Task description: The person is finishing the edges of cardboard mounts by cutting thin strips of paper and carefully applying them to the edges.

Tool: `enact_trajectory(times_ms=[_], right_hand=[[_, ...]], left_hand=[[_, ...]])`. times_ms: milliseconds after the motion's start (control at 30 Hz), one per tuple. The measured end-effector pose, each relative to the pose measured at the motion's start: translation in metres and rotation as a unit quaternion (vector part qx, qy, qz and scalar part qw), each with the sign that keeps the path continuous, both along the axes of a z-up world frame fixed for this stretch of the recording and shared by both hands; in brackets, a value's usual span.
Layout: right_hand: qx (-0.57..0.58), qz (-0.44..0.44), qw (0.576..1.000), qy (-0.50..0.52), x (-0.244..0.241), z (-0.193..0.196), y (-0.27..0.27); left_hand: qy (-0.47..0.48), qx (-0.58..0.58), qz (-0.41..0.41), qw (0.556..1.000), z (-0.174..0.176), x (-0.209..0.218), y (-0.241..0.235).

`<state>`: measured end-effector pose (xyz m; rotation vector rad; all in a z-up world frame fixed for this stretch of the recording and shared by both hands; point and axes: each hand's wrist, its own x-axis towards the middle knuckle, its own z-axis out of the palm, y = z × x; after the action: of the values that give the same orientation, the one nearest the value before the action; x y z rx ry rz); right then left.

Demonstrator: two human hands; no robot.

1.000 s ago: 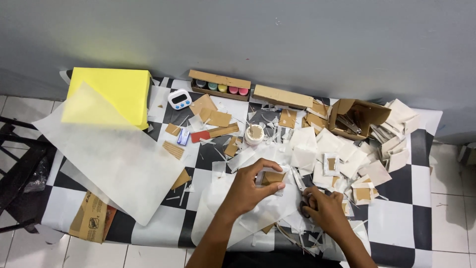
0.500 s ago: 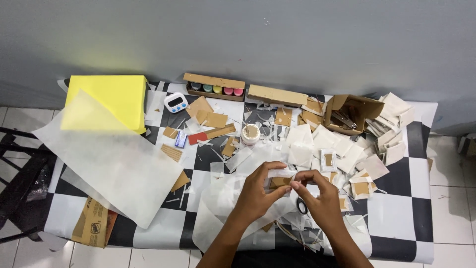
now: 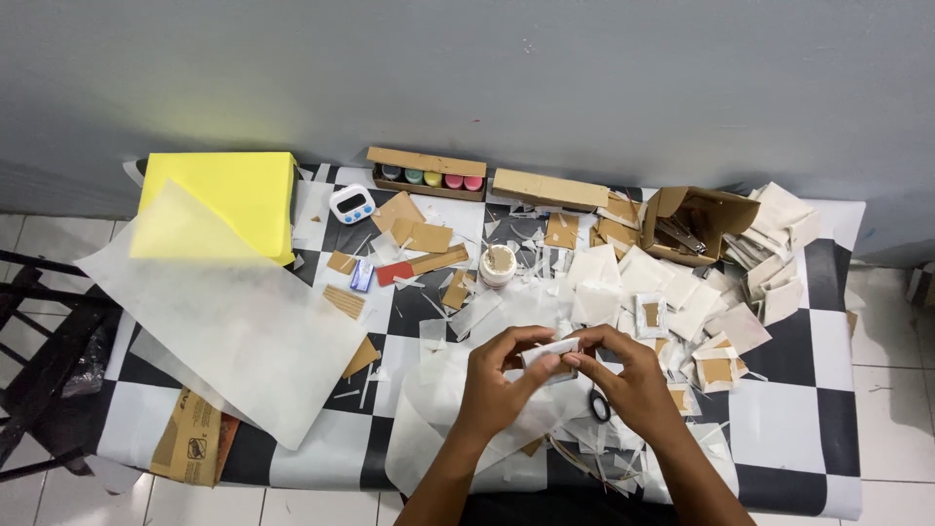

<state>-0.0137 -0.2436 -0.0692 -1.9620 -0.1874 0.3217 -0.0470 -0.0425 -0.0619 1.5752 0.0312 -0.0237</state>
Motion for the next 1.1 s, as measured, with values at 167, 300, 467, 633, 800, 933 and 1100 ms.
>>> enact_trajectory(times_ms=[167,300,467,633,800,933,1100], right_hand=[[-0.024,-0.001,0.998,-0.066,-0.002,0.004,0.009],[-0.045,-0.016,0.993,-0.11,-0.005,0.002,0.014],[-0.012,-0.016,0.997,-0.079,-0.002,-0.006,0.016],[0.011,-0.063,0.998,0.007,-0.002,-0.022,0.022],[0.013,-0.074,0.994,0.079,0.002,-0.035,0.022],[0.008,-0.074,0.997,0.02,0.013,-0.039,0.029],[-0.078,-0.002,0.974,-0.212,0.053,-0.012,0.061]], left_hand=[[0.042,-0.005,0.076,0.996,-0.008,0.002,-0.002],[0.073,-0.027,0.138,0.987,-0.015,0.0,-0.005],[0.1,-0.039,0.118,0.987,-0.028,-0.004,-0.002],[0.141,-0.103,0.029,0.984,-0.071,-0.001,0.009],[0.182,-0.166,-0.014,0.969,-0.099,-0.002,0.004],[0.197,-0.226,0.051,0.953,-0.117,0.009,-0.001],[0.189,-0.362,0.142,0.902,-0.098,0.025,0.002]])
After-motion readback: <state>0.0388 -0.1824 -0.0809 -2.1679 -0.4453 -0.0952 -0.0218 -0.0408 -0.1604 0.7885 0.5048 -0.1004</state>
